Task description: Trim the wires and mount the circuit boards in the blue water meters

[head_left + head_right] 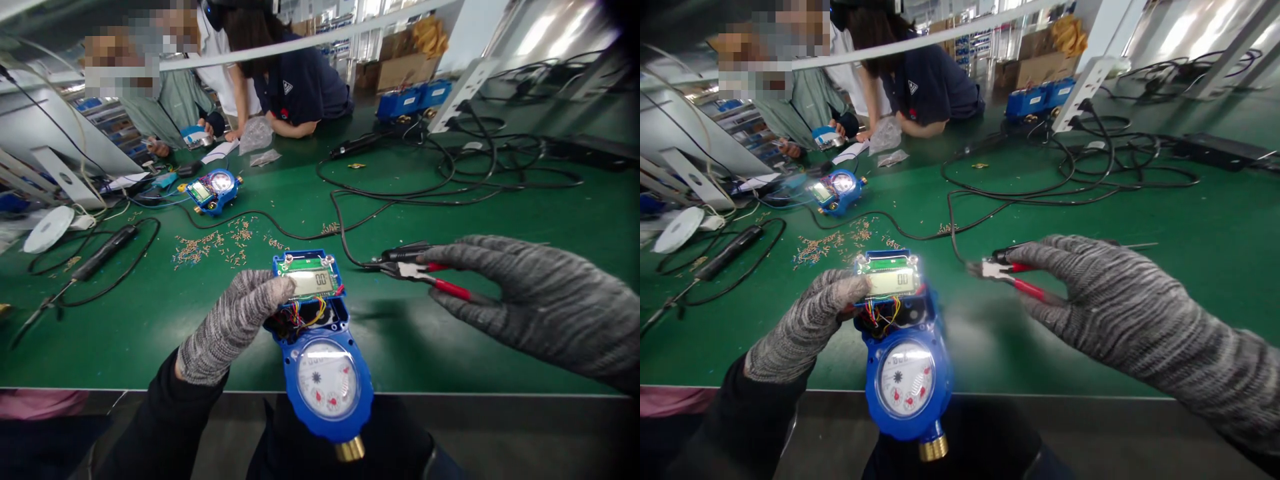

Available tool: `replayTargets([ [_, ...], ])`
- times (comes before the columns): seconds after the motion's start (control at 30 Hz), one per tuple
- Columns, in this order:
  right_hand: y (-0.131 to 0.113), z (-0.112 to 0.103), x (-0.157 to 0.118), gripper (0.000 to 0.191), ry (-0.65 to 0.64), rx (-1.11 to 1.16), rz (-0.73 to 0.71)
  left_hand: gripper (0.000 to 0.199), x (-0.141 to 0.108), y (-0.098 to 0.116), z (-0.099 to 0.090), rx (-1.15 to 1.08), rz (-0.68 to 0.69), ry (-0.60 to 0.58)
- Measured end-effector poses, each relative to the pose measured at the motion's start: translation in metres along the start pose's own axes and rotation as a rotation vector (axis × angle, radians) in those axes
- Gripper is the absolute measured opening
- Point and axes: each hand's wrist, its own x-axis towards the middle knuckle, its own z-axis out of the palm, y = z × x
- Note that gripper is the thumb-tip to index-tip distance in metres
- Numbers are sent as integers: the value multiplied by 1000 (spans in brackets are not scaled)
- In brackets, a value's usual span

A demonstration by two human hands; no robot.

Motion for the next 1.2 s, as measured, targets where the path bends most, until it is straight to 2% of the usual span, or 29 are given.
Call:
replayTargets([
  [0.07, -9, -7, 0, 37, 9, -16, -73, 25, 0, 1, 0, 12, 6, -62],
  [0.13, -22, -12, 4, 37, 80, -89, -205, 25, -1, 1, 0, 27, 18, -103],
  [0.23, -47, -18, 14, 32, 139, -234, -407, 26, -2, 0, -1, 48, 28, -113],
  [0.3, -61, -19, 22, 31, 154, -314, -467, 26, -3, -1, -3, 42, 30, -109],
  [0.5, -79, -22, 35, 33, 140, -435, -492, 18, -2, 0, -2, 25, 41, -81],
  [0.77, -76, -23, 39, 33, 183, -450, -532, 18, -1, 5, 7, -19, 42, -99],
  [0.97, -74, -24, 39, 37, 156, -499, -538, 21, 0, 5, 10, 0, 35, -89],
  [1.2, -81, -32, 41, 33, 136, -527, -537, 18, 0, 5, 12, 35, 61, -93],
])
